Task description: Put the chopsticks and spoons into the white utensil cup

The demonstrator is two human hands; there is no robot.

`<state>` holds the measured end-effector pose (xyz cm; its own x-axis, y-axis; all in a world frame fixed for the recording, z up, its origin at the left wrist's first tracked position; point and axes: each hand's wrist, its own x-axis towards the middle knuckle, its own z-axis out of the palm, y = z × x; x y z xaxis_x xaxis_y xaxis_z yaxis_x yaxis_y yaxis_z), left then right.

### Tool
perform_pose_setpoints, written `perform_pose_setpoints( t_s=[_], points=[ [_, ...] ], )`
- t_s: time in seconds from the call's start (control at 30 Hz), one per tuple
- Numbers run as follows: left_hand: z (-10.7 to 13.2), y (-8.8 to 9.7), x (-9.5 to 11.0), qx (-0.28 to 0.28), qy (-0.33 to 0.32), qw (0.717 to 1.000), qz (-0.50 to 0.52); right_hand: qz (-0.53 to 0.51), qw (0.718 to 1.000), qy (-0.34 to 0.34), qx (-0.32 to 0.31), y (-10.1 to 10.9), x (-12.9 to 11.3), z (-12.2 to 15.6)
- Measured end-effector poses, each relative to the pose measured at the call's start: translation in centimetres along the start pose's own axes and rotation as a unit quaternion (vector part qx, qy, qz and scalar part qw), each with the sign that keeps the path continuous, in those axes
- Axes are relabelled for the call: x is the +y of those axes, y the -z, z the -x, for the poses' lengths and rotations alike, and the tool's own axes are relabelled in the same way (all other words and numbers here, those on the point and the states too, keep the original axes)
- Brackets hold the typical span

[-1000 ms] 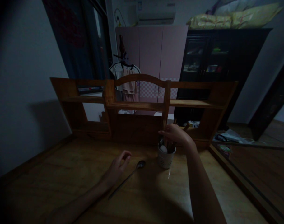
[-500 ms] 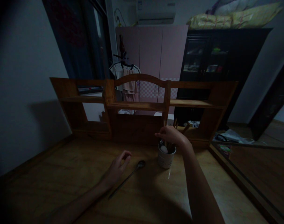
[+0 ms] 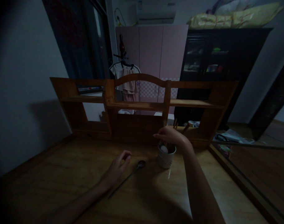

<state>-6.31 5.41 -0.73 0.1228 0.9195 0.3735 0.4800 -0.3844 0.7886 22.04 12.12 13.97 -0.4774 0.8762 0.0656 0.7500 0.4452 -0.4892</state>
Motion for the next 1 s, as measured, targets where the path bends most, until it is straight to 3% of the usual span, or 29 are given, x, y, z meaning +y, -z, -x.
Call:
perform_pose_setpoints(
  t_s=[0.2, 0.5, 1.0],
  points=[
    [-0.2, -0.4, -0.4, -0.008, -0.007, 1.0, -0.003, -0.022, 1.0, 0.009, 0.012, 0.2, 0.0, 0.2],
    [0.2, -1.1, -1.0, -0.085, -0.06, 0.991, -0.086, 0.007, 1.0, -0.003, 0.01, 0.1, 0.2, 0.2],
    [0.3, -1.2, -1.7, -0.109, -0.088, 0.979, -0.146, -0.018, 1.0, -0.022, 0.011, 0.2, 0.0, 0.3]
  ],
)
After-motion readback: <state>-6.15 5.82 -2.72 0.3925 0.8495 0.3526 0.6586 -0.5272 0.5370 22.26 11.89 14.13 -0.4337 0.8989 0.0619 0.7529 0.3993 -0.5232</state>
